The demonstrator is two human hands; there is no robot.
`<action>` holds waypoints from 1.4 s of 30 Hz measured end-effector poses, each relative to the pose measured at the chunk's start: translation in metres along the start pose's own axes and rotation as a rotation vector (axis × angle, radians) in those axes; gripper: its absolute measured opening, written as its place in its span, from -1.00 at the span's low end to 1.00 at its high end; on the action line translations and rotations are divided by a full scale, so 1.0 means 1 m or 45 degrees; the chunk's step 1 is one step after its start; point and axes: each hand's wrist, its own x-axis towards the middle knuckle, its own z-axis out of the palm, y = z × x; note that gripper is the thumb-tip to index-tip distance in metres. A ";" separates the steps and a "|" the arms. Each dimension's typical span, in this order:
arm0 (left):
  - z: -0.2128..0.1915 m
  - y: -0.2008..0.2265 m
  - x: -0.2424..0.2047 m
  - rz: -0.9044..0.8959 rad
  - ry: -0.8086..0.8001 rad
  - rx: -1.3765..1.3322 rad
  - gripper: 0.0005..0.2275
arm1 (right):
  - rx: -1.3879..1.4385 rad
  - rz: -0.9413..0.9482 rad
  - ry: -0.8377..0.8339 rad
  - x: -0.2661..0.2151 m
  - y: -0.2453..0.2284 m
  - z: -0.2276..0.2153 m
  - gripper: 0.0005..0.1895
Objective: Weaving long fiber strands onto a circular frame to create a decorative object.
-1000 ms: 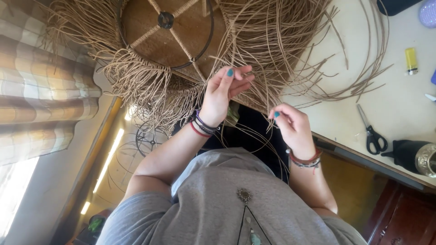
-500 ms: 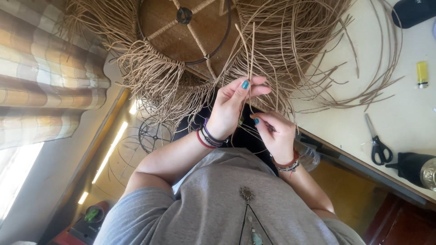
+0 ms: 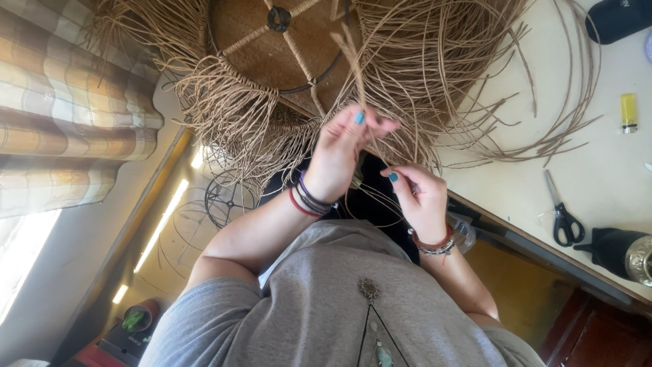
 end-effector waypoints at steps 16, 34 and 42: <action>-0.179 0.100 0.069 0.591 0.215 -0.531 -0.85 | 0.287 0.624 -0.319 -0.008 0.014 -0.087 -0.80; -0.226 0.091 0.085 0.625 0.475 -0.476 -0.87 | -0.334 0.324 -1.032 -0.006 0.019 -0.097 -0.80; -0.220 0.105 0.081 0.719 0.459 -0.375 -0.87 | -0.533 0.217 -0.760 -0.020 0.005 -0.086 -0.89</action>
